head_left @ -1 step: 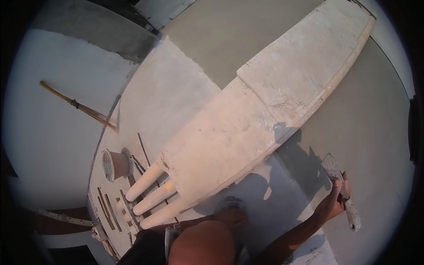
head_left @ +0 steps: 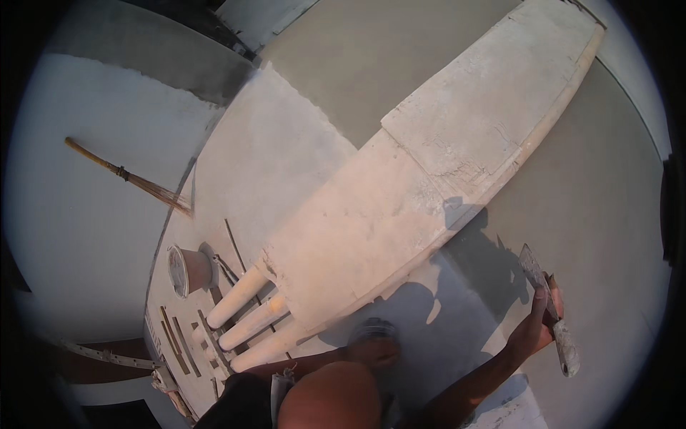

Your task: The person smooths a wet concrete surface using a hand trowel and their left hand. They repeatedly scrape and flatten the material along the edge of a circular area, gradually extending the smoothed section.

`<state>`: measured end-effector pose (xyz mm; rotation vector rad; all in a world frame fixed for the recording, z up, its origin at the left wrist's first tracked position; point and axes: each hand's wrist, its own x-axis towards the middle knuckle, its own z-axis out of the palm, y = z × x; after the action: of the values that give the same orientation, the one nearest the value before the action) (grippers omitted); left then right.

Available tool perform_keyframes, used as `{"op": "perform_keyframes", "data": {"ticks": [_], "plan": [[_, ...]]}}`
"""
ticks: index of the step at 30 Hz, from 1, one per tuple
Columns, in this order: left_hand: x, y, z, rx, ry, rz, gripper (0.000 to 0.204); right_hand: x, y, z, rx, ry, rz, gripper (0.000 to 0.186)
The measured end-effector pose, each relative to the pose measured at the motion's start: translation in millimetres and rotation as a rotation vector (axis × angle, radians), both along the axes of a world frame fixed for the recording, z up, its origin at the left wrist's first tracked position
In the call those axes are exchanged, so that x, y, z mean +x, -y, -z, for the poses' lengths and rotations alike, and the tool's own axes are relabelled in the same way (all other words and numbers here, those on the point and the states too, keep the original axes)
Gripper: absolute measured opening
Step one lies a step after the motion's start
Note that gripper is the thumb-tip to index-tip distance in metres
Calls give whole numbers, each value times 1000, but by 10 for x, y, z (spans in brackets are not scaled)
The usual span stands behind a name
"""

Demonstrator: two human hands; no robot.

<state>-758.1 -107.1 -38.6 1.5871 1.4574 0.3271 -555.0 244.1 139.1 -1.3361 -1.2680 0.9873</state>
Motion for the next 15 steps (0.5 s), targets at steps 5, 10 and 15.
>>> {"op": "perform_keyframes", "data": {"ticks": [5,10,15], "plan": [[392,23,-437,-38,25,-163,53,-369,148,-1166,-67,77,-420,23],[461,-471,-1364,-357,205,-350,59,-121,615,-1931,-424,215,-677,19],[432,-422,-3339,-314,426,-1015,49,580,1070,-2709,-674,494,-724,17]]}}
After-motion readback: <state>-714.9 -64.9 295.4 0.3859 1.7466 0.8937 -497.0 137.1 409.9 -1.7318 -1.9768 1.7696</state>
